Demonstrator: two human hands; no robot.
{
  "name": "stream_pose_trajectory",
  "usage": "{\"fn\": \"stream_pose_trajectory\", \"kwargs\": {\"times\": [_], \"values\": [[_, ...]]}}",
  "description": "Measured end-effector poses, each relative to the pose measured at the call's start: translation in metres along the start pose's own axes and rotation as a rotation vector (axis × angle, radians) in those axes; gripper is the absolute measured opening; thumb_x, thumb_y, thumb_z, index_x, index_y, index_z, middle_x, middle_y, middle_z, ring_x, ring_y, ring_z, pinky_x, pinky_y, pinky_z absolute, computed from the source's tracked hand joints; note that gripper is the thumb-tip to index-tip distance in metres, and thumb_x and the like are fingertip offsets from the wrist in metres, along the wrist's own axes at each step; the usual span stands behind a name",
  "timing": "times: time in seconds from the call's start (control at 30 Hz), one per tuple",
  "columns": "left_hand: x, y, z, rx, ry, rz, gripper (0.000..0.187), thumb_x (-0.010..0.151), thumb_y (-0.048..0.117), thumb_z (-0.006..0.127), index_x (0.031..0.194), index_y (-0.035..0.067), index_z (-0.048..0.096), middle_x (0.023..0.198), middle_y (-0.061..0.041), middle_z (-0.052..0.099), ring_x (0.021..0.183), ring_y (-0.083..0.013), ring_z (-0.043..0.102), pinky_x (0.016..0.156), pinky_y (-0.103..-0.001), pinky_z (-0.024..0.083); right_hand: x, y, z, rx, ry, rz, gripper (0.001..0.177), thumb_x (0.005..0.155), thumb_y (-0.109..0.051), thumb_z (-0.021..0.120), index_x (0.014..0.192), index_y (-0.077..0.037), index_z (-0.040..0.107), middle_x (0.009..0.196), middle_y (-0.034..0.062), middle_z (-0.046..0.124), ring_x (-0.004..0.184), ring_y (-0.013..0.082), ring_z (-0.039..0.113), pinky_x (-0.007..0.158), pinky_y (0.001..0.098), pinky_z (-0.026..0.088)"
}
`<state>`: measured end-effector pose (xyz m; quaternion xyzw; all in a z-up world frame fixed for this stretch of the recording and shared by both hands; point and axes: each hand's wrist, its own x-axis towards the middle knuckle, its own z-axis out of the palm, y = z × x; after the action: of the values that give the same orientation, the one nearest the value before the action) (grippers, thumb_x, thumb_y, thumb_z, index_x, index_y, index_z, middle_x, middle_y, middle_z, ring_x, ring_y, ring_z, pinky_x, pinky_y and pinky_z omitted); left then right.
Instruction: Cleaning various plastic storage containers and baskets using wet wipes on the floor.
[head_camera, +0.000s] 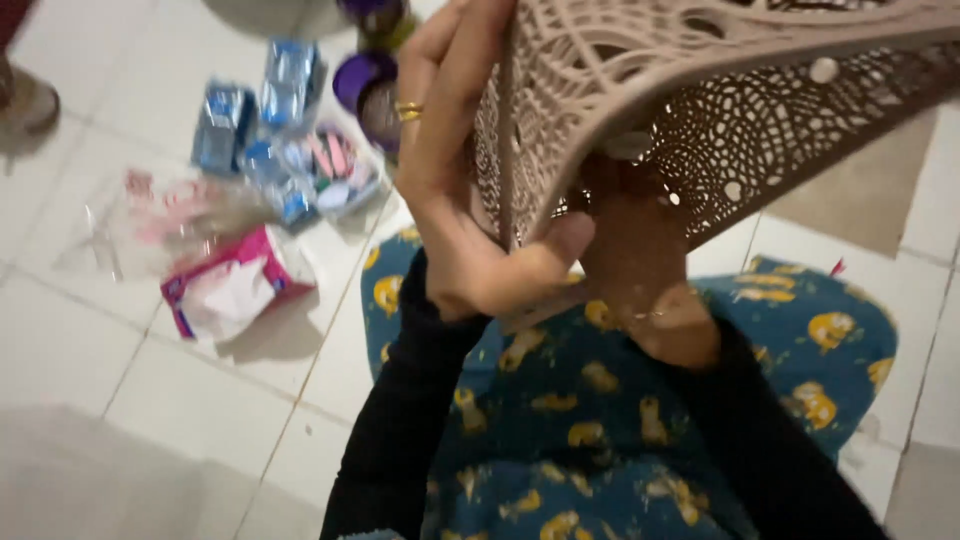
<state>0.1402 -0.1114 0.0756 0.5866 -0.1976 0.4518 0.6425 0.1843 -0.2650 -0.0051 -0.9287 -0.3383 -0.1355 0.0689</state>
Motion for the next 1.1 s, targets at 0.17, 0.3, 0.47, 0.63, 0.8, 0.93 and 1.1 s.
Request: {"fn": "stream_pose_trajectory", "kwargs": {"times": [0.17,0.3,0.47,0.63,0.8,0.93,1.1], "values": [[0.020,-0.028,0.012,0.020,-0.074,0.109,0.085,0.083,0.048,0.069,0.160,0.021,0.046,0.151,-0.002,0.047,0.149,-0.0149,0.044,0.141,-0.044,0.042,0.019,-0.001,-0.021,0.364,0.168,0.195,0.014,0.092,-0.016,0.062,0.103,-0.011,0.068,0.100,0.0109,0.068,0.092,0.0299,0.062,0.078,0.0432,0.047],[0.021,-0.056,0.011,0.163,-0.088,0.168,0.083,0.090,0.053,0.065,0.162,0.021,0.039,0.154,-0.005,0.047,0.149,-0.0162,0.044,0.137,-0.047,0.043,0.018,0.019,-0.026,0.762,0.126,0.257,0.005,0.094,-0.012,0.064,0.095,-0.014,0.068,0.089,0.0004,0.072,0.078,0.0168,0.062,0.070,0.0319,0.044],[0.015,-0.085,0.037,-0.030,-0.088,0.190,0.091,0.075,0.054,0.064,0.157,0.019,0.044,0.142,-0.009,0.044,0.142,-0.0207,0.044,0.127,-0.051,0.050,0.055,0.077,0.085,-0.583,0.158,0.216,0.045,0.107,-0.025,0.048,0.150,-0.011,0.050,0.148,0.0155,0.054,0.142,0.0283,0.044,0.124,0.0395,0.028],[0.020,-0.104,0.048,0.059,-0.168,0.143,0.087,0.076,0.051,0.065,0.157,0.024,0.045,0.146,-0.009,0.041,0.145,-0.0244,0.045,0.126,-0.046,0.054,0.045,0.086,0.073,-0.205,0.093,0.116,0.029,0.102,-0.021,0.053,0.129,-0.011,0.058,0.128,0.0136,0.061,0.121,0.0278,0.053,0.104,0.0397,0.035],[0.019,-0.124,0.058,0.073,-0.168,0.080,0.081,0.091,0.059,0.063,0.160,0.022,0.042,0.151,-0.009,0.045,0.145,-0.0205,0.047,0.127,-0.043,0.045,0.032,0.089,0.047,0.282,0.014,-0.018,0.012,0.096,-0.017,0.058,0.102,-0.011,0.068,0.102,0.0111,0.071,0.094,0.0271,0.065,0.080,0.0397,0.043],[0.015,-0.139,0.055,-0.002,-0.182,0.072,0.086,0.088,0.061,0.064,0.159,0.019,0.040,0.148,-0.012,0.045,0.144,-0.0253,0.046,0.126,-0.050,0.048,0.019,0.105,0.015,0.909,-0.181,0.165,0.015,0.092,-0.007,0.063,0.089,-0.007,0.077,0.091,0.0101,0.079,0.083,0.0260,0.073,0.072,0.0354,0.054],[0.008,-0.148,0.061,0.020,-0.214,0.035,0.086,0.087,0.059,0.065,0.159,0.018,0.042,0.148,-0.012,0.045,0.145,-0.0245,0.045,0.128,-0.046,0.043,0.022,0.125,0.060,0.454,0.126,0.236,0.020,0.092,-0.013,0.066,0.108,-0.015,0.077,0.129,0.0076,0.071,0.128,0.0334,0.056,0.102,0.0389,0.046]]}}
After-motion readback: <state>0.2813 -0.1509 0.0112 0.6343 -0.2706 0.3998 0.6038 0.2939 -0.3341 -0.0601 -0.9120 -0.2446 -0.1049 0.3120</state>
